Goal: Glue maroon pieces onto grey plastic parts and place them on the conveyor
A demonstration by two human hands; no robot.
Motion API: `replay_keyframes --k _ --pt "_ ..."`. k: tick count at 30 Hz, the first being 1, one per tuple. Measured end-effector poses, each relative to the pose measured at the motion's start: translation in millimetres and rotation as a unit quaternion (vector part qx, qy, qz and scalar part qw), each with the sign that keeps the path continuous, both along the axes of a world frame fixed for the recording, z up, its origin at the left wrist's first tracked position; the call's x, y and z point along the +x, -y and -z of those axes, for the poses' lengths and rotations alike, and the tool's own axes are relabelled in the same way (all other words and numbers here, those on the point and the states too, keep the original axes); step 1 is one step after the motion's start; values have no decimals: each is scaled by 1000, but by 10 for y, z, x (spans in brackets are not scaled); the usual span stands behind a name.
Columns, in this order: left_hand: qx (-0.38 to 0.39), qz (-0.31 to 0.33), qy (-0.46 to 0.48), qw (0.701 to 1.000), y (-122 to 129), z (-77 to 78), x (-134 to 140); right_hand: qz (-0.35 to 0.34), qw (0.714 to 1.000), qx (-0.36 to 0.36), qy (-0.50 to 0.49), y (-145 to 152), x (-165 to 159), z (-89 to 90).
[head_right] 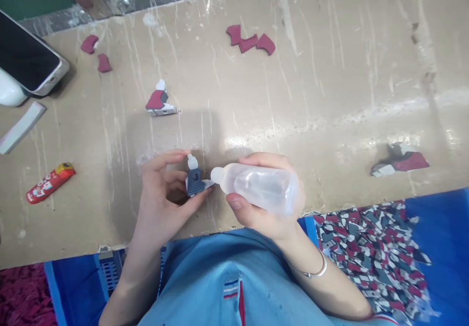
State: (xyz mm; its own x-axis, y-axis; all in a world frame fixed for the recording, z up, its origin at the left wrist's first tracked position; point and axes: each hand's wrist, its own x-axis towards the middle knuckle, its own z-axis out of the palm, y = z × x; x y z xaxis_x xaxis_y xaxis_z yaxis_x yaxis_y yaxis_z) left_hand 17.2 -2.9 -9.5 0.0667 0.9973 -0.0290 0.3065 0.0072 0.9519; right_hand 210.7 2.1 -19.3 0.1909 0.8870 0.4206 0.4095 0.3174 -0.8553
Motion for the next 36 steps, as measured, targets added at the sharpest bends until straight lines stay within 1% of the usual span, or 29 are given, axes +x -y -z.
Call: replay_keyframes --k 1,3,4,6,7,8,10,12,13,15,17,19,20,22,23,24,25,26,28,30,32,34,35,36 --pt "2 0 -2 1000 -4 8 -2 1 1000 -11 -23 3 2 -2" --pt "-4 2 -12 1000 -9 21 -13 -4 991 -52 -123 -29 52 -8" --pt "-11 2 -19 1000 -8 27 -22 -18 977 -87 -193 -72 109 -12" --pt "-21 -3 -32 999 4 41 -48 -66 934 -168 -309 -215 298 -21" --pt "-24 -7 -36 999 14 49 -63 -94 916 -206 -332 -310 422 -27" --pt "-26 -10 -37 999 27 59 -78 -117 911 -232 -321 -411 554 -34" --pt "-31 -17 -36 999 53 78 -101 -145 927 -253 -234 -602 797 -55" --pt "-46 -24 -39 998 75 87 -111 -156 945 -236 -165 -726 934 -84" --pt "-55 -27 -43 997 82 87 -112 -160 949 -219 -160 -752 947 -98" --pt "-70 -27 -52 996 85 77 -109 -173 951 -184 -177 -735 869 -120" --pt "-75 -20 -54 996 76 64 -104 -195 957 -165 -137 -677 706 -127" --pt "-77 -14 -51 996 59 54 -101 -201 967 -154 -36 -669 535 -124" --pt "-78 -13 -50 996 51 52 -100 -191 970 -149 11 -711 463 -126" --pt "-80 -15 -50 995 37 51 -98 -143 975 -137 106 -903 351 -149" --pt "-81 -16 -51 995 33 52 -97 -109 972 -133 162 -1046 309 -174" --pt "-82 -19 -51 995 31 54 -96 -65 953 -131 265 -1206 272 -207" --pt "-83 -21 -50 995 30 58 -95 -27 914 -146 378 -1372 240 -245" --pt "-82 -23 -47 995 31 62 -95 -2 875 -166 454 -1531 211 -286" --pt "-82 -23 -41 996 35 76 -95 16 837 -193 512 -1789 168 -363" --pt "-80 -19 -35 996 39 96 -97 14 827 -212 520 -1929 155 -422" --pt "-78 -12 -31 996 42 117 -99 14 817 -227 530 -1934 177 -463" --pt "-73 -5 -24 997 39 132 -99 19 807 -235 541 -1810 219 -499" --pt "-69 -3 -17 997 35 134 -98 14 811 -229 538 -1704 240 -515" --pt "-66 -2 -10 998 28 131 -96 -1 822 -215 528 -1573 257 -530"
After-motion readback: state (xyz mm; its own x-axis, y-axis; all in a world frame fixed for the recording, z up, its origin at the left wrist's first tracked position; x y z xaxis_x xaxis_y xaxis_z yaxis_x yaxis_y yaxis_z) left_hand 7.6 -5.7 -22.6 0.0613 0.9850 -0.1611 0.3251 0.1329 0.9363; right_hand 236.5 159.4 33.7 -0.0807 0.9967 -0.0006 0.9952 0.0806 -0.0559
